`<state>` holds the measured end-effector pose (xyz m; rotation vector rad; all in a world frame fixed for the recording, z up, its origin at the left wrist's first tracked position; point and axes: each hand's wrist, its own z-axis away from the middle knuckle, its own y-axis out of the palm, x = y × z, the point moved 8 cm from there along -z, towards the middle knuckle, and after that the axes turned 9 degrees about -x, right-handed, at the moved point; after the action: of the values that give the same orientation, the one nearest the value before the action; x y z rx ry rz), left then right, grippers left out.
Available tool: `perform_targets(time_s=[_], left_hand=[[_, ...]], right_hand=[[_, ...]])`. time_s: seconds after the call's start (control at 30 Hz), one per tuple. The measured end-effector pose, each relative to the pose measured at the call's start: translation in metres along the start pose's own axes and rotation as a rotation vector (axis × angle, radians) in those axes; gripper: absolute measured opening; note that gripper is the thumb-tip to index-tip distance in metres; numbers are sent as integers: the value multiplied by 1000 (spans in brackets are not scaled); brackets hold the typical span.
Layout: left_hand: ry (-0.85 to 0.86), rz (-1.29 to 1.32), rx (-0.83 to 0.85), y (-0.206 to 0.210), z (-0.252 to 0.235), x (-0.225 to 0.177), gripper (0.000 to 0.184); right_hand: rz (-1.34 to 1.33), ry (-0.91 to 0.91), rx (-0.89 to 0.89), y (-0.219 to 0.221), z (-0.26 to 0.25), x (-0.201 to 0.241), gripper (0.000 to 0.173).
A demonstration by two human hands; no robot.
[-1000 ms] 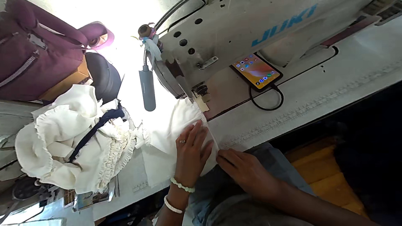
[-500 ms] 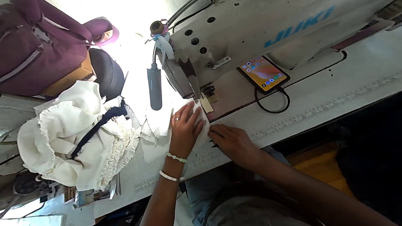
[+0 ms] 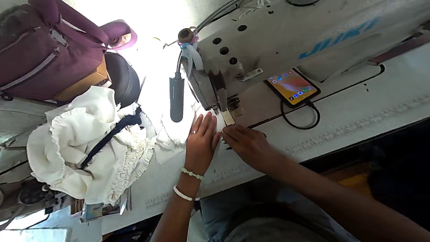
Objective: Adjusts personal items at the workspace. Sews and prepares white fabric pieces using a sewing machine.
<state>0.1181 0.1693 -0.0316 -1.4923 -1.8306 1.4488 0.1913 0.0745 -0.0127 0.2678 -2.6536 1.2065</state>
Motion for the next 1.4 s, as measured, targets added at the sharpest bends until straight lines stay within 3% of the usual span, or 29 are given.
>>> perform_targets(time_s=[0.3,0.4,0.5,0.57,0.67,0.8,1.2,1.4], left_hand=[[-147,-1,126,8,-37,25,37],[-156,-53,149,13,-41,27,39],[-156,-57,185,16,-42,27,39],[-149,-55,190,16,-43,27,39],[-147,-45,177,14,-48,28,37],[-177,-58,167,13,-50,29,36],[-293,-23,276,4,-69,36,36],[-357,-104,47,0,-85,33,35]], right_hand=[[16,60,62,12,-20,-22,15],[-6,150,-156,-38,-8,-49,17],[259,350,-350,-117,23,-114,27],[415,511,-359,-156,46,-167,36],[493,610,-300,-167,67,-210,43],[473,661,-203,-156,80,-213,40],[436,563,-372,-162,81,-205,45],[252,600,-427,-158,94,-167,45]])
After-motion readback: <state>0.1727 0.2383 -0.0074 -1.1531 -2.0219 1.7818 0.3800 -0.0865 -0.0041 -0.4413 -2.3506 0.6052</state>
